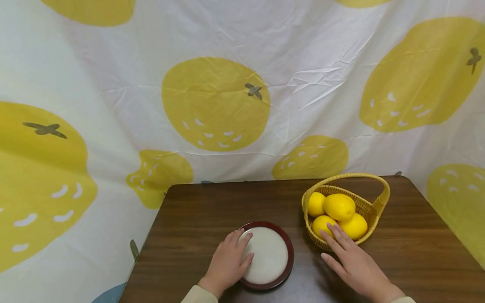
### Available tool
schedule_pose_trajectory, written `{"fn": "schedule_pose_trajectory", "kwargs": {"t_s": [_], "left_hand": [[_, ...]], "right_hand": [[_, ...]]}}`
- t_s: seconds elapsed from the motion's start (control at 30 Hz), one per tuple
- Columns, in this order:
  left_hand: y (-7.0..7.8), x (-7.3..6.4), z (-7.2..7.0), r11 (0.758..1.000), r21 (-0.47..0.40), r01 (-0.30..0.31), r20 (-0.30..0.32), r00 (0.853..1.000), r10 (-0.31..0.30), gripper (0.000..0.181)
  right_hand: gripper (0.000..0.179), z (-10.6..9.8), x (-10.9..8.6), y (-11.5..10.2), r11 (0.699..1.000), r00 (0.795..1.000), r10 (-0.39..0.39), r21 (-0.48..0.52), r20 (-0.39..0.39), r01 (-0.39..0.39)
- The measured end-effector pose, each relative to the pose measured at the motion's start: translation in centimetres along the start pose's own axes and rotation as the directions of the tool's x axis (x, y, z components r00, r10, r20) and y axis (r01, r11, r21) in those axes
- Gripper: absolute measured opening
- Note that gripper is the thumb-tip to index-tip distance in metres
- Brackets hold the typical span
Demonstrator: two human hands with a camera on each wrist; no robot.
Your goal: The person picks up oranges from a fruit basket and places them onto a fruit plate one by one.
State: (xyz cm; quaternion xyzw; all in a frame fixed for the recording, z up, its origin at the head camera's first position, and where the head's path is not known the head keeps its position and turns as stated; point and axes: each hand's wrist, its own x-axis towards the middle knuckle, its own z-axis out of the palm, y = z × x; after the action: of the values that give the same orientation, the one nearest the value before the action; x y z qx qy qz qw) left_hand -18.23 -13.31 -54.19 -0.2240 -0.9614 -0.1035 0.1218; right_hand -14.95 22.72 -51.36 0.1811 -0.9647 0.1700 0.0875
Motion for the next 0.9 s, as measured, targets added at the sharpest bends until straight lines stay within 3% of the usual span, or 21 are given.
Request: {"fn": "schedule_pose_trajectory", "kwargs": {"t_s": [0.17,0.33,0.63,0.9], "left_hand": [[-0.8,-0.2,0.4,0.997,-0.025,0.08,-0.009,0.997,-0.08,0.051],[-1.3,-0.3,0.6,0.971,-0.15,0.185,0.04,0.983,-0.181,0.051],[-1.7,-0.3,0.6,0.897,-0.276,0.345,0.151,0.937,-0.314,0.058],[-2.2,0.0,1.0,0.831,-0.334,0.445,0.245,0.892,-0.379,0.067]], "right_hand": [[0.06,-0.2,-0.1,0.1,1.0,1.0,-0.009,0.013,-0.027,0.009],[0.056,-0.4,0.1,0.3,0.998,0.99,-0.06,-0.011,-0.125,0.059],[0.045,-0.7,0.7,0.9,0.991,0.961,-0.133,-0.062,-0.244,0.122],[0.041,-0.9,1.0,1.7,0.98,0.929,-0.191,-0.111,-0.318,0.164]]}}
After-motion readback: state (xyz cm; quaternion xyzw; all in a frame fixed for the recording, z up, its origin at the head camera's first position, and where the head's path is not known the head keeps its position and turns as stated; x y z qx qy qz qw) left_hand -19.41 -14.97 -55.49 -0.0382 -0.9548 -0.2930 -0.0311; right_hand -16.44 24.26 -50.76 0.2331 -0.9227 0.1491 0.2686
